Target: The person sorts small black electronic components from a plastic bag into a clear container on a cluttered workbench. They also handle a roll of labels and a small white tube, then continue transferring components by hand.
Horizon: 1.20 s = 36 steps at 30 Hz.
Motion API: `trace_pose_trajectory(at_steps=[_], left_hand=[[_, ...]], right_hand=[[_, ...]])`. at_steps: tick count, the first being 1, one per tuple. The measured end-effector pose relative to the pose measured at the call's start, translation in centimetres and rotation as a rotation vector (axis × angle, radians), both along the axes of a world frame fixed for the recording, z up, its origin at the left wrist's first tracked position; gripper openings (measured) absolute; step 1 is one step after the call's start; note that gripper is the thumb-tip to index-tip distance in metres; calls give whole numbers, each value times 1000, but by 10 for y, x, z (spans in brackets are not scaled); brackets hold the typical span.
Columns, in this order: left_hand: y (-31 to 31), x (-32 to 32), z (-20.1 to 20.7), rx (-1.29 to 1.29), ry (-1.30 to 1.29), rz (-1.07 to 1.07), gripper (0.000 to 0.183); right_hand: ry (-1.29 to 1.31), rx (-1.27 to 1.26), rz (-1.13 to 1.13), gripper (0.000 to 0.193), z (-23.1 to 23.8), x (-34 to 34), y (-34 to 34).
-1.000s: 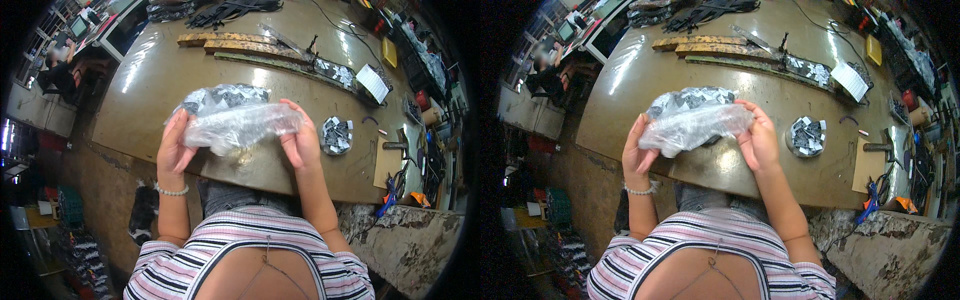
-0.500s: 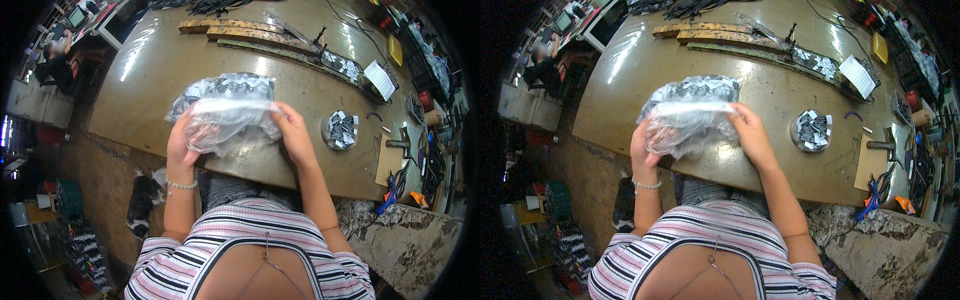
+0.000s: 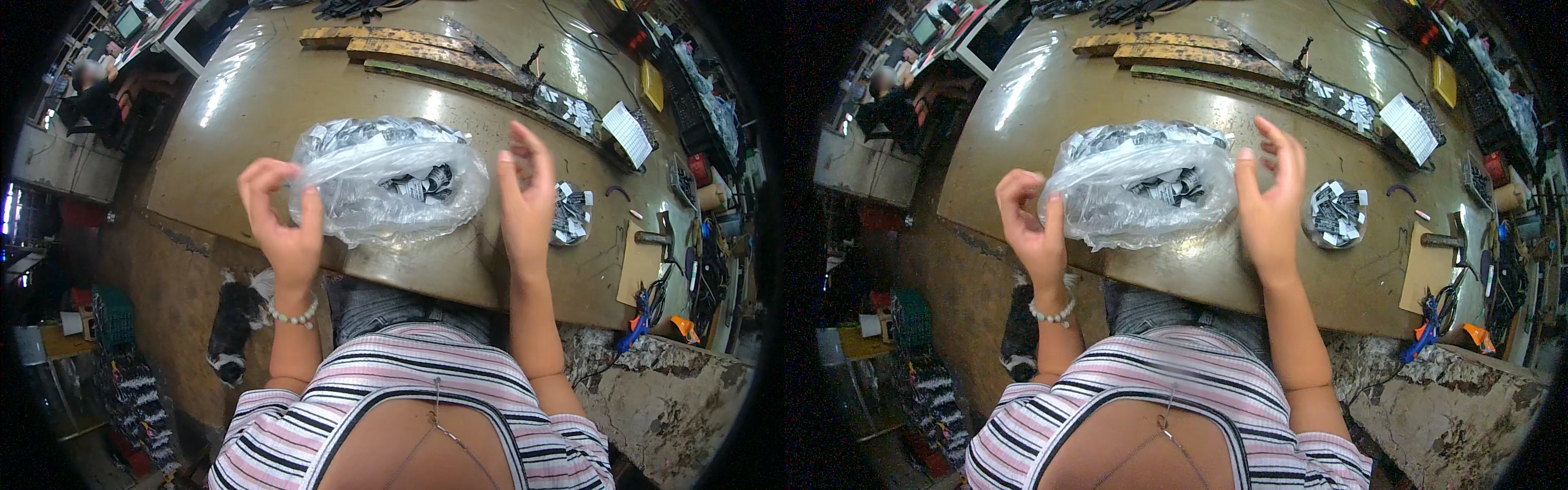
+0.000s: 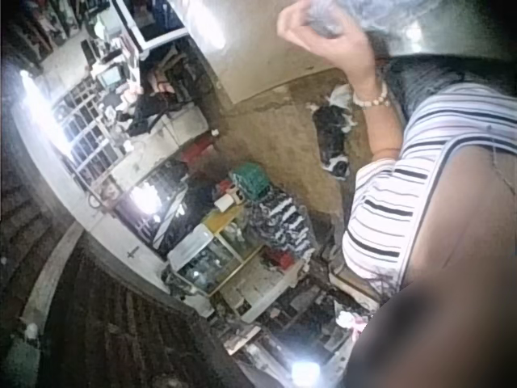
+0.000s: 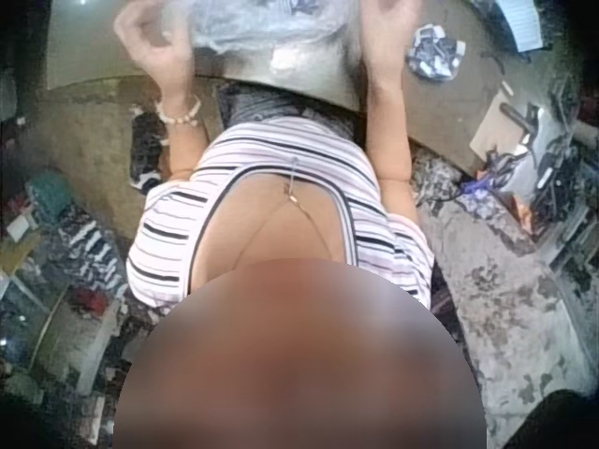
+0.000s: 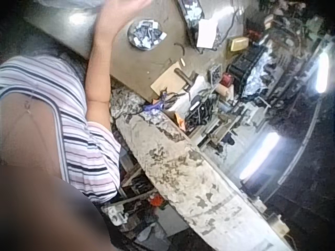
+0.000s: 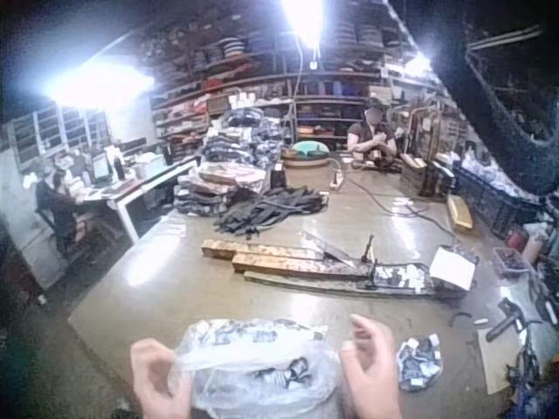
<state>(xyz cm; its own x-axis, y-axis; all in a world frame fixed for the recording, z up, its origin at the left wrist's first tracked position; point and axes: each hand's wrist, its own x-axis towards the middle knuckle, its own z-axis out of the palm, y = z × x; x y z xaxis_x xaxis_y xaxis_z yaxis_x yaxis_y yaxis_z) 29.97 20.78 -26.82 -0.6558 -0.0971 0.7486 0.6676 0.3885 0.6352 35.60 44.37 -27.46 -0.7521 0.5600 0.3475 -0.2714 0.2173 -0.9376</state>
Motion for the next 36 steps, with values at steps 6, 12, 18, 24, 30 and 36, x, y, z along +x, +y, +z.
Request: trace_pose_trajectory(at_steps=[6, 12, 18, 24, 30, 36], left_hand=[[38, 10, 8, -717, -47, -424, 25], [37, -10, 13, -836, -207, -41, 44], [40, -17, 28, -924, -93, -2, 51], [46, -23, 20, -924, -43, -39, 40], [38, -30, 16, -920, -44, -152, 23], [38, -23, 16, -811, -33, -216, 16]], right_hand=[[-144, 534, 346, 23, 17, 15, -34], [-348, 739, 106, 34, -1, -13, -18], [-236, 682, 123, 34, 9, -27, -15], [-257, 808, 212, 21, 3, -29, -31], [-277, 798, 367, 16, 18, -5, -21], [-204, 717, 338, 19, 23, -36, -23]])
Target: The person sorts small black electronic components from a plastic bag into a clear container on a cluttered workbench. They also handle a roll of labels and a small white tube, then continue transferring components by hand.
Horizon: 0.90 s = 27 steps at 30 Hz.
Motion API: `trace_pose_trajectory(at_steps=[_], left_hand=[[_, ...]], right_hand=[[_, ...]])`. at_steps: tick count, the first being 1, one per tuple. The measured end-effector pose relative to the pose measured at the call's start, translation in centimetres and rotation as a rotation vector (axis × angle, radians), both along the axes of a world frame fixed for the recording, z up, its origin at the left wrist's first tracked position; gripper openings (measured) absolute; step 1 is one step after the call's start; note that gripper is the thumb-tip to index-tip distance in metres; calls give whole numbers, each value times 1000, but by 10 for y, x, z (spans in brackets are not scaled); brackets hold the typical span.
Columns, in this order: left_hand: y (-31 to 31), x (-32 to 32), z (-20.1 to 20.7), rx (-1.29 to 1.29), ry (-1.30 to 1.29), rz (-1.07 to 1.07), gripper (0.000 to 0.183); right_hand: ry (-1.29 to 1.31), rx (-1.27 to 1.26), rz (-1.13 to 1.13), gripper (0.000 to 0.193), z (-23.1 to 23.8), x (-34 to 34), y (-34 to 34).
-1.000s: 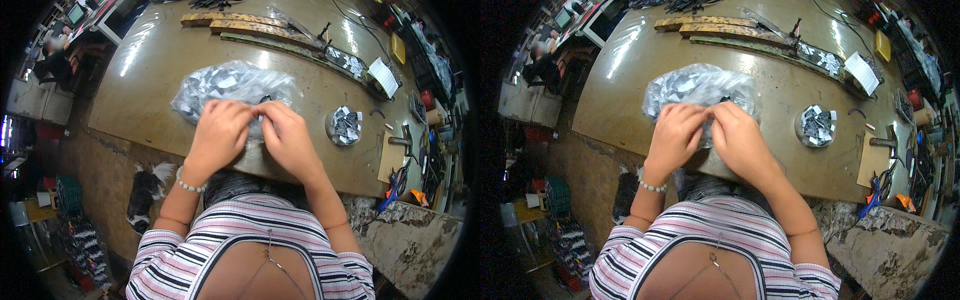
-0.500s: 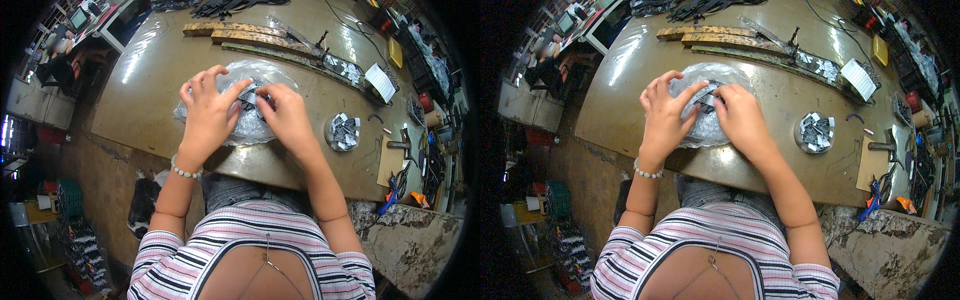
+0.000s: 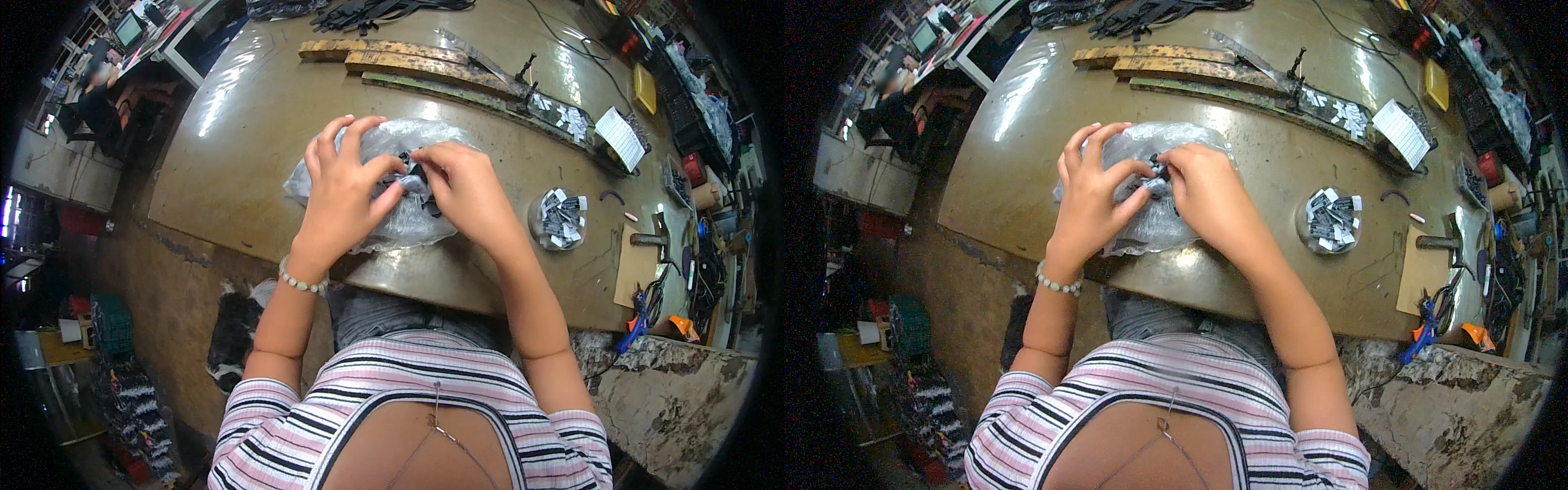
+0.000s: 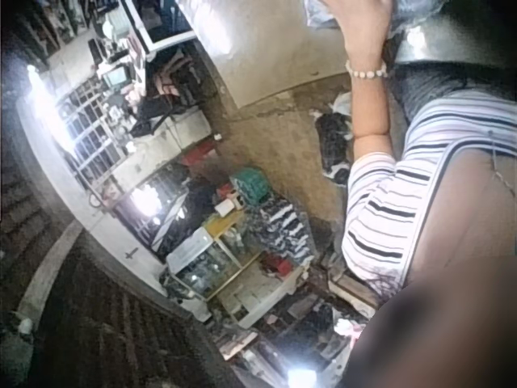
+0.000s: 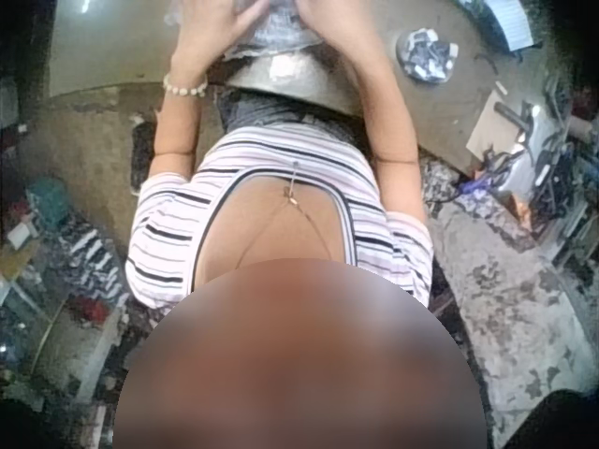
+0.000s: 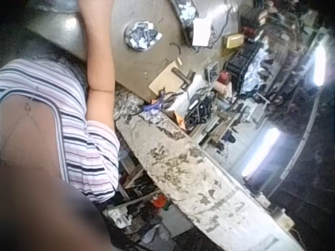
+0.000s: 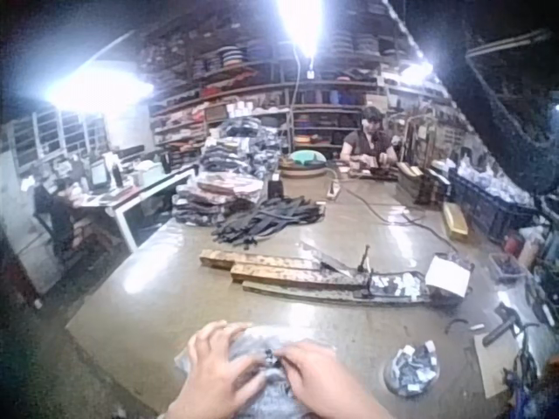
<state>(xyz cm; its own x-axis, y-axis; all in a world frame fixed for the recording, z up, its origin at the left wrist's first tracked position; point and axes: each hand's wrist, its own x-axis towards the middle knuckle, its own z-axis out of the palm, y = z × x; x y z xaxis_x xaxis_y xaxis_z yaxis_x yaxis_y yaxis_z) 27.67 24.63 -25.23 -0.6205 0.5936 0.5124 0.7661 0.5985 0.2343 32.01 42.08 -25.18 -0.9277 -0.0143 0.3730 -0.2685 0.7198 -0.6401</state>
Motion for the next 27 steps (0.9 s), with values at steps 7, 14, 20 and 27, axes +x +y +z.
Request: trace_pose_trajectory(at_steps=[7, 14, 20, 27], left_hand=[[22, -43, -2, 146, -39, -17, 14], [26, -44, 13, 93, 17, -199, 12], [17, -1, -10, -7, 20, -7, 4], [11, -14, -14, 200, -293, -41, 14]], right_hand=[[413, -236, -46, 16, -6, 9, -3], [93, -49, -73, 18, -38, 1, -1], [-2, -115, -83, 22, -56, -5, 7], [-35, -632, -32, 22, -41, -5, 3]])
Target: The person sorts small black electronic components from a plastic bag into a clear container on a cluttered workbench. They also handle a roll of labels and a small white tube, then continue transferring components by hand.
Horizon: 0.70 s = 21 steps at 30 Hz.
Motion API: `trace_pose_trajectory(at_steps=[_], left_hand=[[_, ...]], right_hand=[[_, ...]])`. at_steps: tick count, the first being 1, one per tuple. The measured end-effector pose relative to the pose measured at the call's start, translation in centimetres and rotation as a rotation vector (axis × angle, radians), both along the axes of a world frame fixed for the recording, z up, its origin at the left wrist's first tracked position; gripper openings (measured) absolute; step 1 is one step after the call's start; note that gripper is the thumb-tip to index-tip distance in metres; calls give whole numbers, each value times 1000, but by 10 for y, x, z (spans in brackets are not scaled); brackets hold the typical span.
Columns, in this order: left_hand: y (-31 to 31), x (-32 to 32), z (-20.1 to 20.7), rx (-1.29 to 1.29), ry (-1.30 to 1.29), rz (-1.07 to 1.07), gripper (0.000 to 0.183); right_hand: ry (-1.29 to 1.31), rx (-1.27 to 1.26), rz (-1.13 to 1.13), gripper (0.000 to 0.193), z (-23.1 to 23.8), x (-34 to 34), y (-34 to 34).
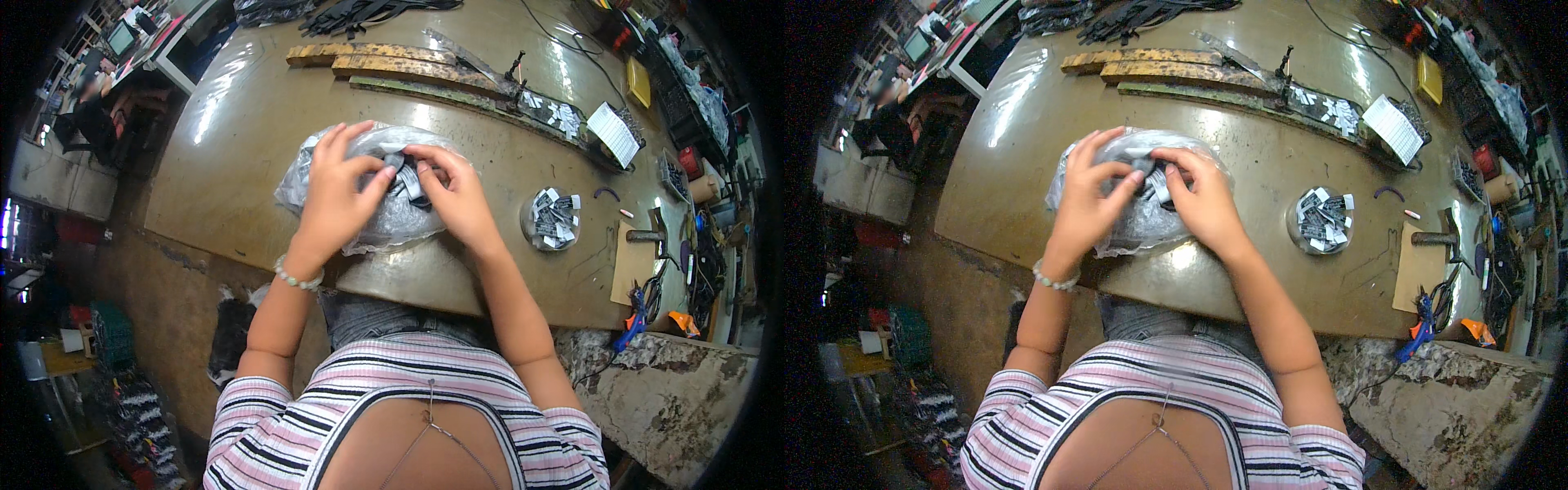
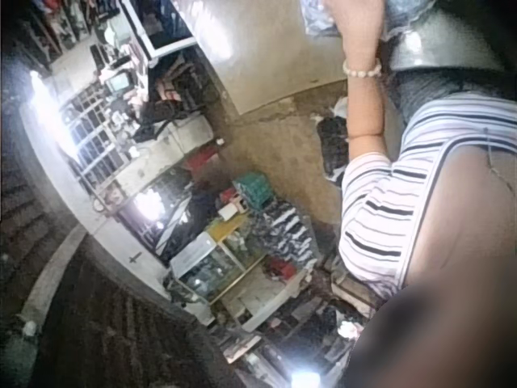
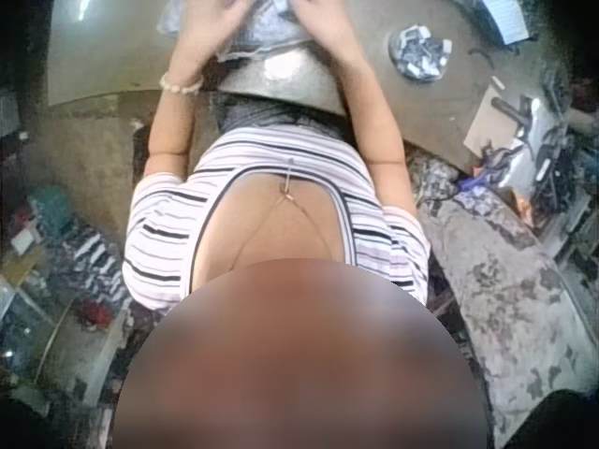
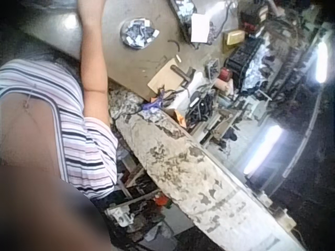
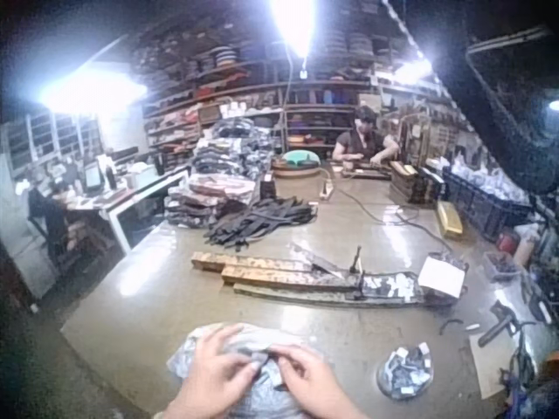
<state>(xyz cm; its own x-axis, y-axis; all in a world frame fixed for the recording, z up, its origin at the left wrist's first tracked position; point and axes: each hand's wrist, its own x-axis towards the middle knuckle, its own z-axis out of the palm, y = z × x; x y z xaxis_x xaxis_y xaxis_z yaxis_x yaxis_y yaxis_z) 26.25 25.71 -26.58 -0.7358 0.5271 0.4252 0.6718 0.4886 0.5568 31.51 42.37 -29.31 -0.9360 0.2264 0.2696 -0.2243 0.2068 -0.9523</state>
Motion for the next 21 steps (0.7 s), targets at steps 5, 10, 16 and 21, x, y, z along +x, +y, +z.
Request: trace_pose_trajectory(at_steps=[5, 10, 16, 21], left_hand=[[-18, -15, 1, 348, -549, -119, 20], [-20, -12, -5, 280, -506, -145, 24], [-19, -9, -10, 118, -359, -117, 28], [-19, -13, -18, 103, -336, -164, 32]], right_hand=[[-89, -126, 35, 21, 12, 10, -9], [-229, -81, 59, 23, 7, 3, -16], [-178, -432, 155, 16, -11, 3, -11], [24, -29, 26, 19, -15, 2, -8]])
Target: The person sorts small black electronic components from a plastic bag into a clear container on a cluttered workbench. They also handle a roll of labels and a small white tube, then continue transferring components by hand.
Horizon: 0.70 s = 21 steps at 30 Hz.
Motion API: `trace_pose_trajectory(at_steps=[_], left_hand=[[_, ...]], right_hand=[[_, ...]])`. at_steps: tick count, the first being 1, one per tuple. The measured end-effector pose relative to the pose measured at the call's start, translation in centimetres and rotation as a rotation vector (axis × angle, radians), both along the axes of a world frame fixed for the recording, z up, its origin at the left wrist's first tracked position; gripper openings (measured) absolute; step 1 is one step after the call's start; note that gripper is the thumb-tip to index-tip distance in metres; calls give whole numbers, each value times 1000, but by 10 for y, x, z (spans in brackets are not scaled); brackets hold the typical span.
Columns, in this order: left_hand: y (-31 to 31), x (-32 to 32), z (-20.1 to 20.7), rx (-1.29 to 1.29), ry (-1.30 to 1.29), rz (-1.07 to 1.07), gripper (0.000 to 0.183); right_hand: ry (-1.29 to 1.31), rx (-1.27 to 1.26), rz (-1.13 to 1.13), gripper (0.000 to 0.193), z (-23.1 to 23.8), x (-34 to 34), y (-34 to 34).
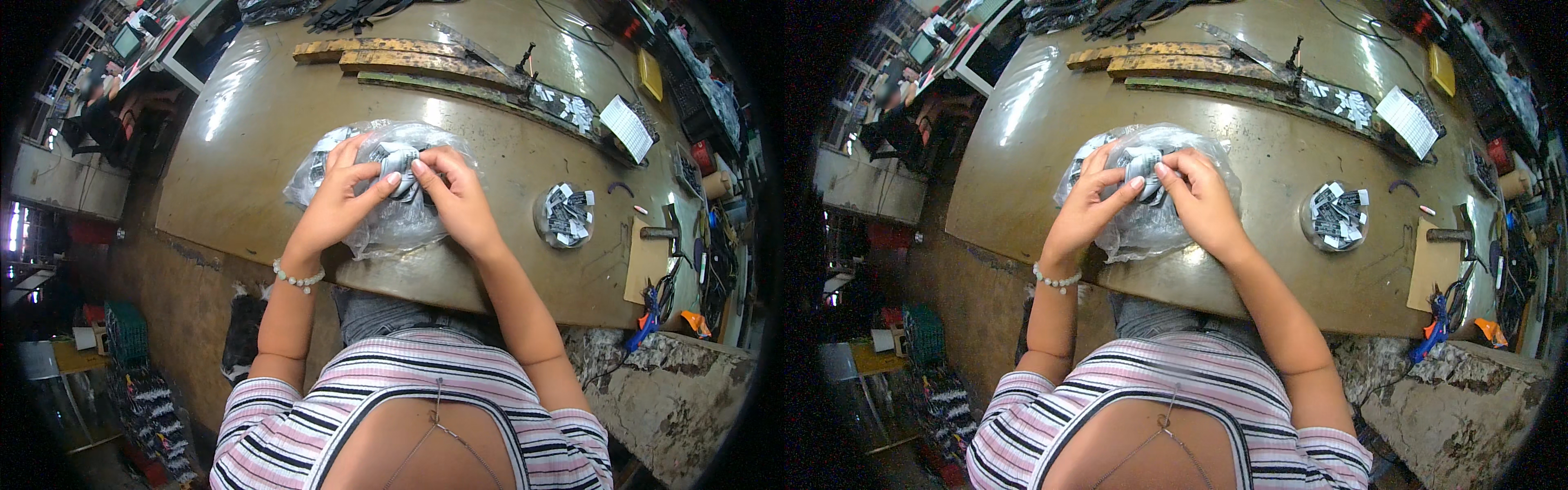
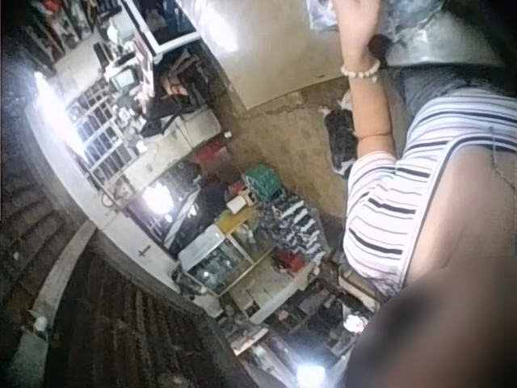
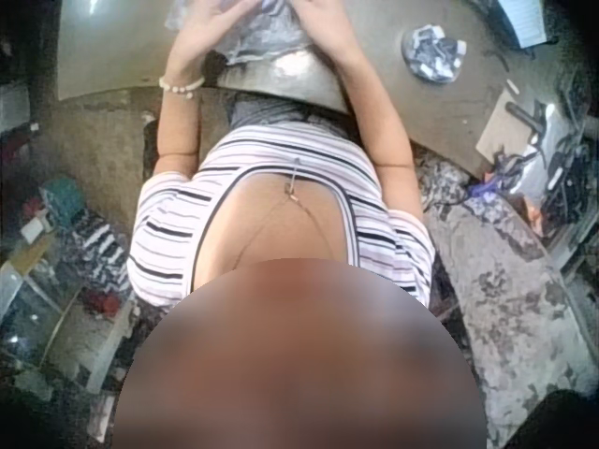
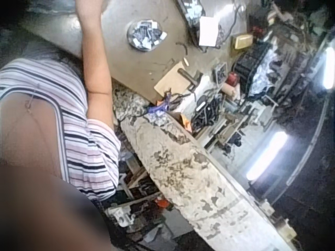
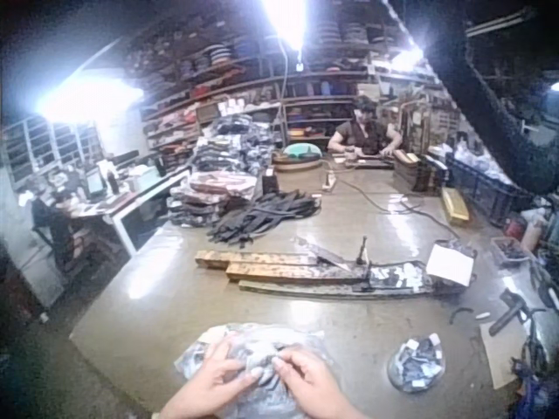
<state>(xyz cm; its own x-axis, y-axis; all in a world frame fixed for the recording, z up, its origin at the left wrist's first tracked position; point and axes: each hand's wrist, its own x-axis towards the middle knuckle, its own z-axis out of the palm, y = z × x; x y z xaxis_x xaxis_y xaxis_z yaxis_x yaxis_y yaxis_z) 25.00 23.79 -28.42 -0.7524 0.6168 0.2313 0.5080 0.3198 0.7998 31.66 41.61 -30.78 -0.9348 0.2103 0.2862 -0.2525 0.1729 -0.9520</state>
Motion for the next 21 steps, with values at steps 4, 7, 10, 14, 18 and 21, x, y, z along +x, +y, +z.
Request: trace_pose_trajectory(at_steps=[4, 7, 10, 14, 18, 21], left_hand=[[-1, -2, -1, 64, -109, -13, 34], [-2, -2, -1, 45, -99, -20, 33], [0, -2, -2, 97, -158, 36, 30], [7, 2, 3, 143, -91, 133, 32], [19, 14, 25, 55, 343, 284, 38], [30, 13, 43, 167, 555, 239, 47]], right_hand=[[44, 73, -112, 19, 1, 2, 0], [-39, -69, -76, 19, 1, 6, 2], [-154, -360, 29, 18, 2, 7, 8], [-94, -759, 259, 17, 15, 5, 19], [-62, -551, 293, 17, 45, 5, 22], [-14, -307, 327, 19, 70, -2, 20]])
